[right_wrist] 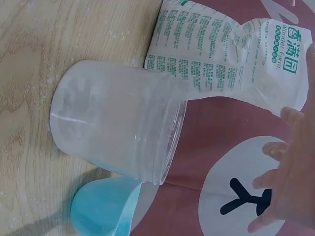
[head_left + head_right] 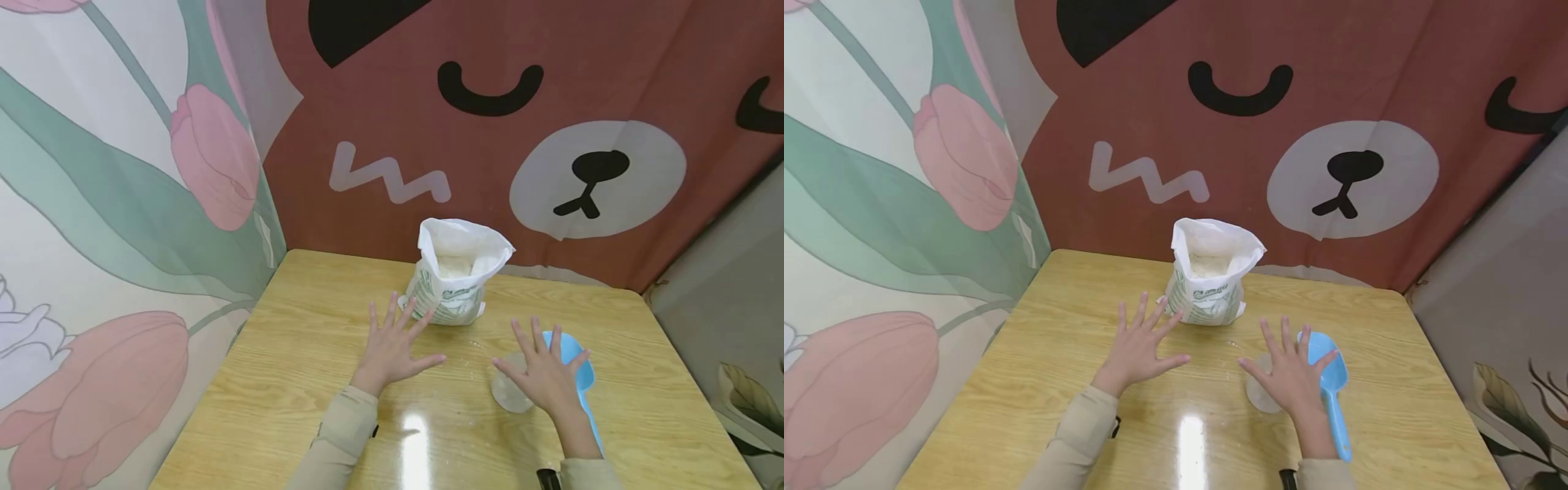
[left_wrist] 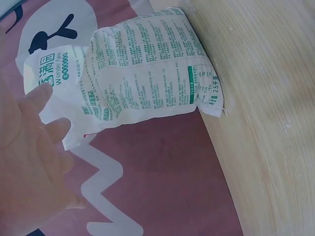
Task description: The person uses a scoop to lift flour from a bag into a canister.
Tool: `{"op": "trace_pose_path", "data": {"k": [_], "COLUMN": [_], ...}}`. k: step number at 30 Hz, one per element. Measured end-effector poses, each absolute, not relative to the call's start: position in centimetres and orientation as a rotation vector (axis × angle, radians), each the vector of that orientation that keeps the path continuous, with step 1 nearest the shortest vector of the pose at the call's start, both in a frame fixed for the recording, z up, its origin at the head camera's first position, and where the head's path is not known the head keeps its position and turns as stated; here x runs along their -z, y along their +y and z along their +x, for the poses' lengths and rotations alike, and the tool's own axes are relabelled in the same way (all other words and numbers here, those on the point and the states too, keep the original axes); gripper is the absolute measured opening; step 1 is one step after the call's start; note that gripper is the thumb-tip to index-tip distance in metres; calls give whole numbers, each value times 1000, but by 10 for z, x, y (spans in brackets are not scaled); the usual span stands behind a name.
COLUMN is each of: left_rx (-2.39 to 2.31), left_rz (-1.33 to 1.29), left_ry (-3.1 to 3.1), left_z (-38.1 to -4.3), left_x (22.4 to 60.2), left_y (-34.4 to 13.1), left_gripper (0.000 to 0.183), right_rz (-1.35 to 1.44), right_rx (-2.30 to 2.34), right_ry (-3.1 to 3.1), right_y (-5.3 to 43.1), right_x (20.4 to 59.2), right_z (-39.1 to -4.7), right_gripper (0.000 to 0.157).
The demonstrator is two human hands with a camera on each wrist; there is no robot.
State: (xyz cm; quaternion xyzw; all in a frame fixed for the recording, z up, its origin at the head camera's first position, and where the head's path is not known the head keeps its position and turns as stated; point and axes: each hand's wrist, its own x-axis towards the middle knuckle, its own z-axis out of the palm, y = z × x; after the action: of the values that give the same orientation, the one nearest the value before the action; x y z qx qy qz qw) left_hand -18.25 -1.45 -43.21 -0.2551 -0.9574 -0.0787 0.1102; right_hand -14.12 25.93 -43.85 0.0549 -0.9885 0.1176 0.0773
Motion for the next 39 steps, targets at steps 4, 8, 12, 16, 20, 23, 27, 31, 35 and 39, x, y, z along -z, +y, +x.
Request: {"op": "trace_pose_path", "data": {"k": [4,8,12,16,20,23,27,31,35,39], "left_rx": [232,269,308,308,298,303,360,390,409,447], "left_rz": [-752,-750,-745,-738,-759,-783,-802,-792,-768,-750], "left_ry": [-2802,-2812,-2832,-2808,-2692,-2594,-2481,-2379,-2325,-2324], "left_z": [-183,-184,-185,-187,-188,-189,-192,-194,-196,-196], "left_x": [432,431,430,430,432,434,437,439,441,442], "left_y": [-15,-15,-15,-15,-15,-15,-15,-16,-16,-16], "left_gripper": [80,76,73,74,66,54,41,26,16,14], "right_rz": [161,160,169,189,212,225,239,259,288,302], "right_rx": [-377,-395,-406,-401,-390,-379,-375,-414,-451,-467], "right_ry": [-2909,-2870,-2831,-2785,-2710,-2659,-2620,-2555,-2482,-2461], "right_y": [258,257,258,259,260,262,262,261,261,260], "right_x": [438,439,441,443,445,447,448,449,450,450], "right_z": [-141,-141,-141,-143,-143,-143,-144,-145,-145,-145], "right_gripper": [81,81,80,76,68,62,57,50,39,32]}}
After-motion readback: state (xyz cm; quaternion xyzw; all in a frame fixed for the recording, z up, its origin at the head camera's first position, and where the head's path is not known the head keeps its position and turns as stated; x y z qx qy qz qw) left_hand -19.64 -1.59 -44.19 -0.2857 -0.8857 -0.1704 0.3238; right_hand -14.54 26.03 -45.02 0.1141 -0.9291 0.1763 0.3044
